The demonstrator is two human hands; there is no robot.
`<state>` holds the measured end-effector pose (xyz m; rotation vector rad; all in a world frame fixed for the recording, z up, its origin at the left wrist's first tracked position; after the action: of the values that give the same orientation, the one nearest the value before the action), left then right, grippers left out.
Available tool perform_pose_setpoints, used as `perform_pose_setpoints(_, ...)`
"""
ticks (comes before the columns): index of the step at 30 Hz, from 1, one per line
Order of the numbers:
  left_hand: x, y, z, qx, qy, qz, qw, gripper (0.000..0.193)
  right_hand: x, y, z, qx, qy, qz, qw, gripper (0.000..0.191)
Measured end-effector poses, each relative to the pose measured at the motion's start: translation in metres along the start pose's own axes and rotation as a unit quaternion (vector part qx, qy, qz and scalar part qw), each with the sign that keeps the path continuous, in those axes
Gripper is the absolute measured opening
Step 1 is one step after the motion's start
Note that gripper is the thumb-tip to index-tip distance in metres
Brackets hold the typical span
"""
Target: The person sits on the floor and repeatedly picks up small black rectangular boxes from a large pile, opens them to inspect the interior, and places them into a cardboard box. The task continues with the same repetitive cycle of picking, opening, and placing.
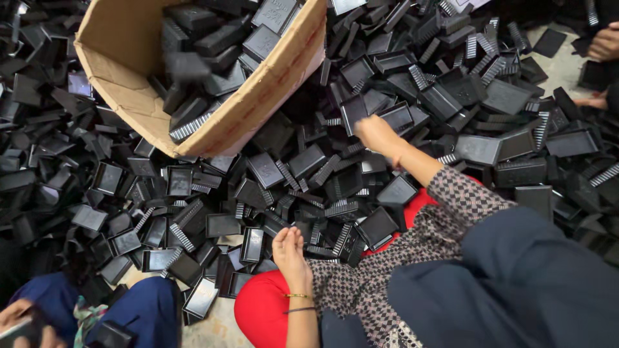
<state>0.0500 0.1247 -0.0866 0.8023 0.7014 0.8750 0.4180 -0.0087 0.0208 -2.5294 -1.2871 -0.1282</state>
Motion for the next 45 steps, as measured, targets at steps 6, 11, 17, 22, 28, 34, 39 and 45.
perform_pose_setpoints(6, -0.003, -0.027, 0.025, 0.020, -0.073, -0.052, 0.996, 0.023, -0.005, 0.058, 0.065, -0.135, 0.057, 0.015, 0.989, 0.015)
perform_pose_setpoints(11, -0.019, -0.043, 0.053, 0.034, -0.147, -0.046, 0.988, 0.020, 0.000, 0.046, 0.055, -0.181, -0.106, 0.026, 0.977, 0.013)
perform_pose_setpoints(17, -0.004, 0.007, 0.063, 0.158, -0.169, 0.059, 0.971, 0.031, -0.105, -0.027, -0.082, 0.182, 0.170, -0.046, 0.967, 0.020)
perform_pose_setpoints(22, -0.037, 0.031, 0.135, 0.169, -0.549, 0.039, 0.818, 0.064, -0.150, -0.125, -0.076, 0.415, -0.264, -0.165, 0.855, 0.022)
perform_pose_setpoints(28, -0.042, -0.006, 0.130, -0.059, -0.317, -0.219, 0.921, 0.060, -0.050, -0.066, -0.071, 0.360, 0.082, -0.094, 0.925, 0.018)
perform_pose_setpoints(34, -0.009, 0.010, 0.038, -0.121, -0.125, -0.183, 0.968, 0.021, 0.113, 0.075, -0.013, 0.113, 0.241, 0.132, 0.955, 0.039)
perform_pose_setpoints(39, 0.011, 0.008, 0.008, -0.137, -0.025, -0.183, 0.973, 0.006, 0.164, 0.096, 0.060, -0.111, -0.001, 0.252, 0.961, 0.026)
perform_pose_setpoints(45, 0.011, -0.028, 0.052, -0.112, -0.076, -0.243, 0.960, 0.013, 0.097, 0.062, 0.044, -0.091, -0.096, 0.158, 0.979, 0.034)
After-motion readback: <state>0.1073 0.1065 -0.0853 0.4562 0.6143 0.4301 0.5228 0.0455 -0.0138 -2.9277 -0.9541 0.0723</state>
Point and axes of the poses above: each hand's wrist, its own x-axis towards the middle knuckle, its own z-axis out of the palm, y = z × x, the point moved 6 cm from there along x, towards the middle knuckle, and after that the axes turned 6 degrees about z, right-handed, at the moved point
